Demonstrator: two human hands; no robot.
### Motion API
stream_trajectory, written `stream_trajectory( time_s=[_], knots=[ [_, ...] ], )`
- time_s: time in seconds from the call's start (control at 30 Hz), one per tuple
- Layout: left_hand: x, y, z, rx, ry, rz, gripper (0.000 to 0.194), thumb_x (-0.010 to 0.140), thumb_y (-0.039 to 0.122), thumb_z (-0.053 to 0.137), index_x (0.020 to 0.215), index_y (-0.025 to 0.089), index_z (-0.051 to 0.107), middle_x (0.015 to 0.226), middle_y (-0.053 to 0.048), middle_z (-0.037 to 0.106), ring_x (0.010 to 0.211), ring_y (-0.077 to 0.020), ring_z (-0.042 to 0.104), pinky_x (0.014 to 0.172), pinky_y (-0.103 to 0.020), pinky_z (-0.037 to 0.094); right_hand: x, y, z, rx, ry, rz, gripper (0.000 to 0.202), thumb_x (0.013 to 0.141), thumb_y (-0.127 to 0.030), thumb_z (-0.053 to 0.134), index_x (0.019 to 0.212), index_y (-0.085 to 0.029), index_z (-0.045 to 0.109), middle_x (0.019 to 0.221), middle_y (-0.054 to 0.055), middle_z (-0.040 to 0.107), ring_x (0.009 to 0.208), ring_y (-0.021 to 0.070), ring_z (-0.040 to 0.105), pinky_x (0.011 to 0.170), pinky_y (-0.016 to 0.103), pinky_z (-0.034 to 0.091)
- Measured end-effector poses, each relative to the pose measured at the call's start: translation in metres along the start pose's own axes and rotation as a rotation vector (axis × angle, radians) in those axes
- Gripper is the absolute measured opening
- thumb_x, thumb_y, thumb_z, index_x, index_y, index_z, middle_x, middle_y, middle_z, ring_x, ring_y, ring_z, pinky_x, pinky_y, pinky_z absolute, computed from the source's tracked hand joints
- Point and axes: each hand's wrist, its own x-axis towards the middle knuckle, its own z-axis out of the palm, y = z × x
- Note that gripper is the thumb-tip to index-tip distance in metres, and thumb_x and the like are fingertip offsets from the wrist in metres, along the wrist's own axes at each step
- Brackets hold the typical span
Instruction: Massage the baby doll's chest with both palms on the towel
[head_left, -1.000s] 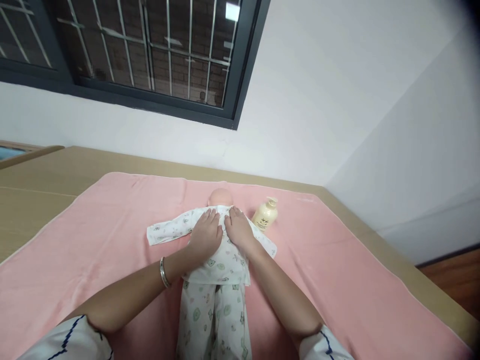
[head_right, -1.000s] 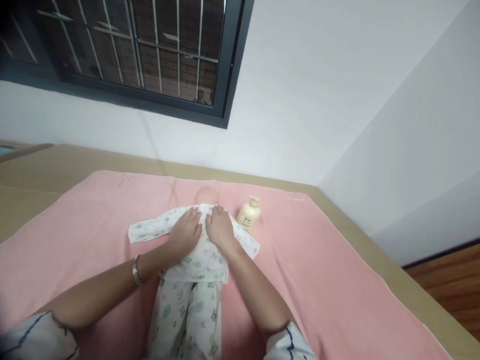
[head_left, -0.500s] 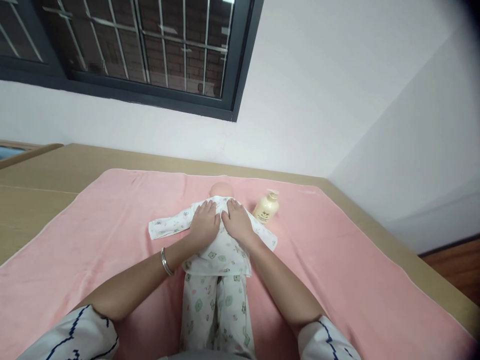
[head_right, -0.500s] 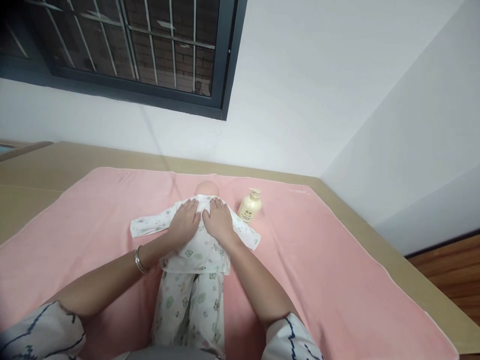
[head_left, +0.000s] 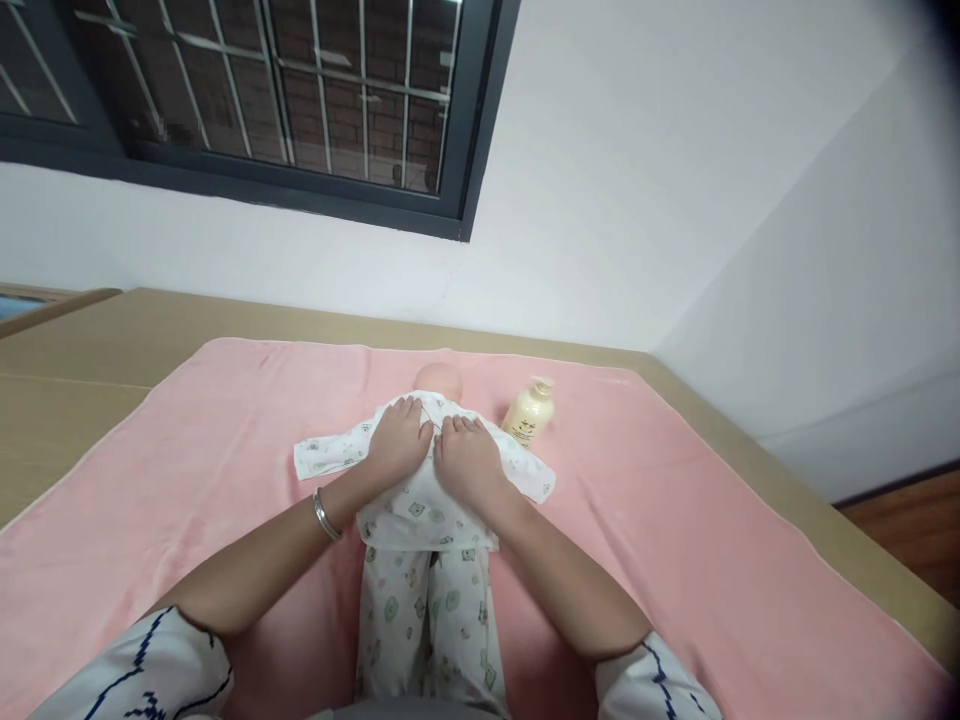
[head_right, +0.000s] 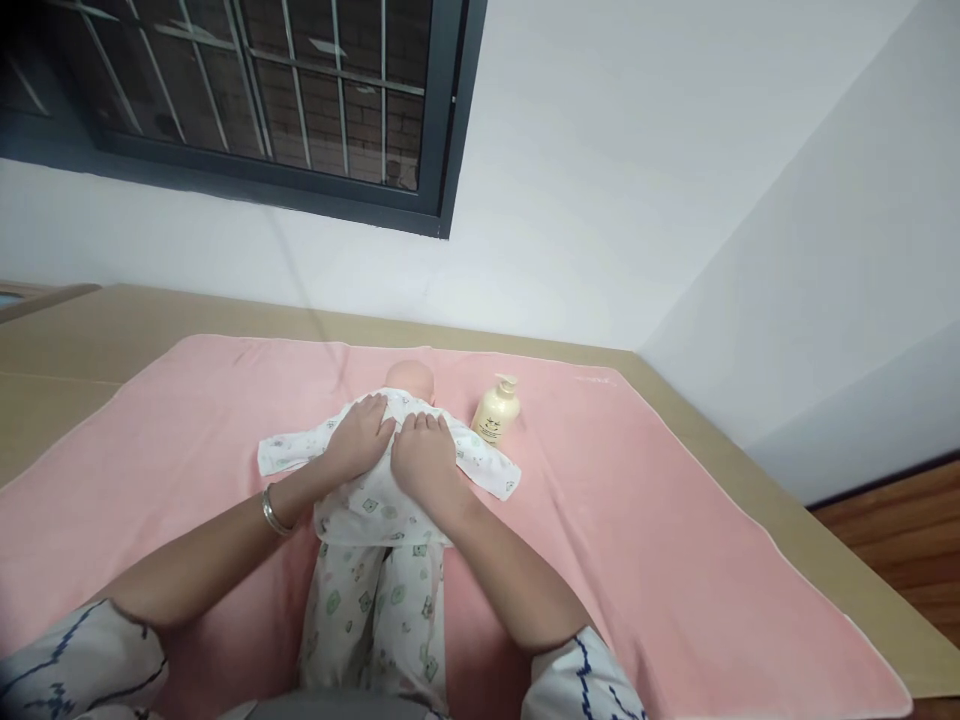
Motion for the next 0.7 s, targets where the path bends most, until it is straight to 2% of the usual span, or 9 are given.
stream_trajectory(
  time_s=[0.1,0.23,0.37,0.5,0.57,0.7],
  knots=[
    [-0.014,0.013,0.001,0.052,0.033,0.081,0.047,0.093,0.025,0.034,0.131,0.003,0.049,0.137,-0.021,0.054,0.132,-0.0317,0.046,0.11,-0.049,0.034,0.011,0.014,0.002,0.087,-0.019,0.029,0.039,0.1,-0.026,0.028,0.113,-0.009,0.061,0.114,0.018,0.066,0.111,0.0268,0.058,0.102,0.037,0.034],
    [-0.018,0.018,0.002,0.019,0.007,0.159,0.045,0.092,0.022,0.036,0.132,0.008,0.05,0.138,-0.017,0.055,0.135,-0.0286,0.044,0.112,-0.047,0.034,0.029,0.034,0.014,0.171,-0.031,0.085,0.046,0.101,-0.032,0.026,0.13,-0.007,0.051,0.135,0.017,0.056,0.129,0.026,0.046,0.105,0.036,0.033],
    [-0.002,0.003,0.003,-0.042,-0.038,0.08,0.046,0.095,0.029,0.035,0.131,0.006,0.051,0.14,-0.018,0.053,0.136,-0.0283,0.042,0.111,-0.045,0.035,0.023,0.024,0.02,0.132,-0.024,0.083,0.05,0.1,-0.029,0.027,0.137,-0.001,0.045,0.143,0.021,0.048,0.134,0.0288,0.041,0.112,0.04,0.026],
    [0.007,-0.01,0.004,-0.072,0.015,-0.015,0.044,0.095,0.033,0.035,0.129,0.011,0.054,0.133,-0.016,0.059,0.128,-0.028,0.05,0.108,-0.047,0.039,0.008,0.006,0.018,0.131,-0.019,0.031,0.05,0.097,-0.025,0.031,0.139,-0.002,0.043,0.144,0.021,0.046,0.137,0.0289,0.037,0.114,0.04,0.025],
    [0.004,-0.008,0.005,-0.054,0.055,-0.019,0.043,0.095,0.033,0.035,0.129,0.013,0.054,0.131,-0.015,0.061,0.126,-0.0279,0.052,0.108,-0.046,0.039,0.009,0.009,0.017,0.17,-0.019,0.003,0.049,0.097,-0.024,0.031,0.14,-0.003,0.044,0.146,0.02,0.044,0.139,0.0273,0.035,0.114,0.039,0.025],
    [-0.012,0.009,0.007,0.003,0.092,0.009,0.045,0.094,0.029,0.034,0.131,0.009,0.051,0.135,-0.016,0.057,0.132,-0.0308,0.045,0.109,-0.048,0.036,0.024,0.032,0.02,0.263,-0.026,0.027,0.049,0.099,-0.027,0.028,0.138,-0.005,0.046,0.146,0.017,0.046,0.139,0.0245,0.036,0.114,0.037,0.027]
  ],
)
